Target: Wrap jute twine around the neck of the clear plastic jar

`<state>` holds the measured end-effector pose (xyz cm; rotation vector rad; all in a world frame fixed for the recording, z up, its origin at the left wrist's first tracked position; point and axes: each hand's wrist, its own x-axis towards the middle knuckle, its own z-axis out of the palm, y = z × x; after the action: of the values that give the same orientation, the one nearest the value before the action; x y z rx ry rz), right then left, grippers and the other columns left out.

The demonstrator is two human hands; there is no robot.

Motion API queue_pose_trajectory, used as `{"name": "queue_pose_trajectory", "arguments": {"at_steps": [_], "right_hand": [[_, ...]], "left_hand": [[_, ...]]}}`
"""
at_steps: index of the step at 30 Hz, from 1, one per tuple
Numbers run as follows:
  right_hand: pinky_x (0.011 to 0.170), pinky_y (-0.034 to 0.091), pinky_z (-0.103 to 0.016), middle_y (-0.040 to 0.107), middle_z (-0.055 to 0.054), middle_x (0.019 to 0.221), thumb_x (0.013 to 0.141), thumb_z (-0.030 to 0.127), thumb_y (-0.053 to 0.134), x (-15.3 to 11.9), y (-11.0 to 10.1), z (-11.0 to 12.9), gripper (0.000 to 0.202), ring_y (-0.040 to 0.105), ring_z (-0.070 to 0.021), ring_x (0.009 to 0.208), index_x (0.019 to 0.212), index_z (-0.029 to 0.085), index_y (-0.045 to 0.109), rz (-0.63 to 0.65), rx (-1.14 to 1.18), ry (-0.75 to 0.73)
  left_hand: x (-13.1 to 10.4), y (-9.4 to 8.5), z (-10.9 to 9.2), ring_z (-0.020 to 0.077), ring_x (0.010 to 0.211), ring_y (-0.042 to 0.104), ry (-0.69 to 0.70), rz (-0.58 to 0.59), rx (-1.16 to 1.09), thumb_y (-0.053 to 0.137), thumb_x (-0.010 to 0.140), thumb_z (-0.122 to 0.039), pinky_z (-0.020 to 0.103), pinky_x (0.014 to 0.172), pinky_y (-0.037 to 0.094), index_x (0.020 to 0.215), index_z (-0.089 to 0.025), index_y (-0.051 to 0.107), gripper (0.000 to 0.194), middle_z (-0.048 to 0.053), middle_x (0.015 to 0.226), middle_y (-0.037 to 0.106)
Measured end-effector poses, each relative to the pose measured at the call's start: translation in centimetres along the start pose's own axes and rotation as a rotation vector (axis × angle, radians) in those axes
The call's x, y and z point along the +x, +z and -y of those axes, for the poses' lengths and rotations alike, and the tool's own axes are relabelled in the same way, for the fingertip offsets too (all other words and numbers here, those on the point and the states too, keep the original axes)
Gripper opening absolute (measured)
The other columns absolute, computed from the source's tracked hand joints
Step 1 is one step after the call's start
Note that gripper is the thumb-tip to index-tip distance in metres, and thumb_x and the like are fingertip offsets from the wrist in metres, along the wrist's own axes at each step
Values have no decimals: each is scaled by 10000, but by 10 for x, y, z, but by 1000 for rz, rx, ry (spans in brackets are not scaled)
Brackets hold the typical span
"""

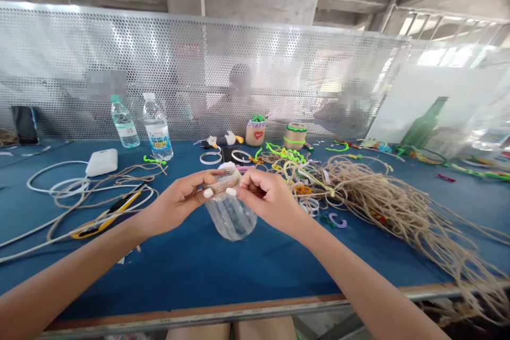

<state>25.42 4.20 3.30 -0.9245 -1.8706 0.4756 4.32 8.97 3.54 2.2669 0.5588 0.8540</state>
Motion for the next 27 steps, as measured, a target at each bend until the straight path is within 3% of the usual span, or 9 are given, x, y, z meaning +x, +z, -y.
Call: {"name": "queue_pose_trajectory", "arguments": {"at_steps": [4, 13, 17, 20, 23, 27], "right_hand": [[457, 254, -183, 395, 75, 498, 831, 255, 604, 0, -7, -1, 243, 323, -41, 447, 639, 165, 487, 47, -88, -16], [447, 230, -188, 363, 82, 512, 828, 215, 608, 1, -13, -7, 239, 288, -43, 461, 647, 170, 458, -3, -118, -43], [454, 236, -189, 356, 79, 527, 841, 242, 594, 2, -5, -11, 247, 295, -47, 474, 659, 175, 439, -9, -69, -42], [463, 248, -184, 351, 74, 555, 856, 229, 563, 1, -2, -11, 238, 301, -48, 491, 669, 177, 425, 4, -23, -75], [465, 256, -181, 366, 73, 555, 851, 215, 569, 0, -8, -6, 224, 313, -46, 491, 670, 171, 446, 51, -4, -70], [458, 260, -178, 408, 68, 538, 829, 178, 587, 0, -27, -1, 200, 330, -42, 481, 651, 157, 496, 145, -31, -50]], "left_hand": [[4, -3, 0, 241, 1222, 504, -6, 120, 1, 462, 943, -400, 330, 972, 433, 904, -165, 560, 257, 118, 1313, 540], [6, -6, -5, 220, 1191, 494, 15, 158, -7, 438, 939, -447, 313, 948, 422, 947, -163, 552, 306, 114, 1209, 568], [8, -1, -14, 170, 904, 546, -46, 132, 8, 489, 890, -464, 245, 724, 453, 862, -159, 532, 309, 68, 1003, 575], [10, 4, -21, 119, 714, 471, -85, 88, 140, 502, 877, -429, 216, 626, 406, 858, -163, 552, 271, 13, 829, 523], [12, 4, -24, 137, 785, 489, -75, 85, 160, 477, 898, -393, 251, 728, 432, 863, -178, 585, 243, 9, 834, 504], [15, -4, -21, 193, 981, 494, -67, 164, 113, 465, 903, -393, 312, 840, 435, 793, -182, 586, 268, 30, 894, 471]]}}
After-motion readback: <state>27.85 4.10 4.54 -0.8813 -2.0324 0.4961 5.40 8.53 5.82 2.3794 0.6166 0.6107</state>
